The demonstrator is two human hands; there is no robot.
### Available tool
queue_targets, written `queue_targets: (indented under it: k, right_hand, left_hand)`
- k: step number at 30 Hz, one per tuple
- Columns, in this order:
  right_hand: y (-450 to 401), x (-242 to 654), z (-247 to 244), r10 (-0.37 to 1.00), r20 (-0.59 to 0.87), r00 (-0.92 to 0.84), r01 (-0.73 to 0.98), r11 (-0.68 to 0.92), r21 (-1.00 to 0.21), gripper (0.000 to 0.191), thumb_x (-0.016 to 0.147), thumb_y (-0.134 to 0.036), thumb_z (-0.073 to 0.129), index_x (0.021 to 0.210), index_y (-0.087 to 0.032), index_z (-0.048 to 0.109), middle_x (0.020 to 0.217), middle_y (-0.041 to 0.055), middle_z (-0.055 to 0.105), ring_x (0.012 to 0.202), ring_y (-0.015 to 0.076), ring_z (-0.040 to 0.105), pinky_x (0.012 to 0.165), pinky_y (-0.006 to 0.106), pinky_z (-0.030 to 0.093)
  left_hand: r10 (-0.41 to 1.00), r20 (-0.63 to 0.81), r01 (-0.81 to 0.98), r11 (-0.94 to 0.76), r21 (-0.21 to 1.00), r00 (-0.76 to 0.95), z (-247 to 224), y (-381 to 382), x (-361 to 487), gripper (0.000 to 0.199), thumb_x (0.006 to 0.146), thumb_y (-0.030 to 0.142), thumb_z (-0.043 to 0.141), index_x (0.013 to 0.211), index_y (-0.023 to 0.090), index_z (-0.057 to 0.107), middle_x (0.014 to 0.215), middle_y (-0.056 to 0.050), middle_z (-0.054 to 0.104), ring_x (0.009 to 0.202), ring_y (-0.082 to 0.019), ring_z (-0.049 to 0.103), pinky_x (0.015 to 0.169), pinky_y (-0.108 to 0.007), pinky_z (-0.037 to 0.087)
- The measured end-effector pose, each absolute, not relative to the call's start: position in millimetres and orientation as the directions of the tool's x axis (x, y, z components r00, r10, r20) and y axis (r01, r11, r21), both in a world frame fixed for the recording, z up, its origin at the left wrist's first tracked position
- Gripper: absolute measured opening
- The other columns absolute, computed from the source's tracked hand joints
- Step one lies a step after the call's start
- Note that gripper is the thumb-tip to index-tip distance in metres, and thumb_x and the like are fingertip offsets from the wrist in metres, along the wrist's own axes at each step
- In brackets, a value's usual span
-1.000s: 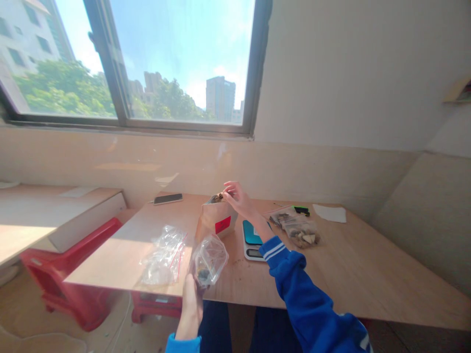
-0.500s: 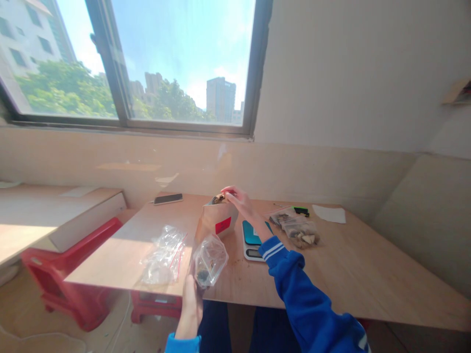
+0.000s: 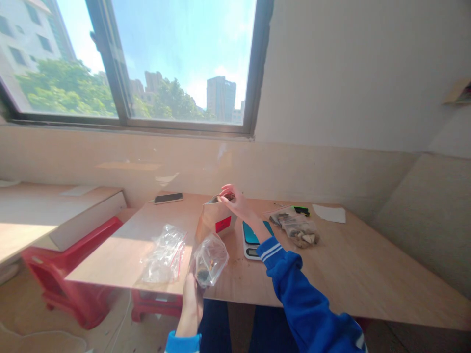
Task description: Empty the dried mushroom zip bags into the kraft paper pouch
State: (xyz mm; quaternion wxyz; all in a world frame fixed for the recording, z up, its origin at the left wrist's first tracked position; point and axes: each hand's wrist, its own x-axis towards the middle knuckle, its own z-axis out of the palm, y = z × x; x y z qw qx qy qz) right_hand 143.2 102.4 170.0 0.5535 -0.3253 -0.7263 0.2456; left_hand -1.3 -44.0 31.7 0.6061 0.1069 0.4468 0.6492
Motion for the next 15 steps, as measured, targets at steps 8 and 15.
queue_targets:
  k: [8,15]
  right_hand:
    - [69,145,177,0.746,0.659,-0.098,0.280,0.656,-0.701,0.016,0.086,-0.033,0.055,0.090,-0.022,0.067,0.104,0.0050,0.066,0.100,0.0182,0.059,0.090,0.032,0.045]
    - [-11,150,108,0.911,0.412,-0.016,0.164,0.409,-0.897,0.013,0.083,-0.023,0.050,0.083,-0.020,0.063,0.084,0.0027,0.068,0.080,0.0174,0.064,0.075,0.030,0.051]
  left_hand:
    - [0.902,-0.357,-0.663,0.114,0.739,-0.243,23,-36,0,0.026,0.065,0.024,0.063,0.090,0.023,0.062,0.066,0.004,0.069,0.054,-0.015,0.062,0.049,-0.023,0.043]
    - [0.966,-0.253,-0.677,0.154,0.720,-0.048,42,-46,3,0.032,0.064,0.029,0.066,0.092,0.016,0.067,0.089,-0.007,0.075,0.089,-0.025,0.069,0.080,-0.034,0.053]
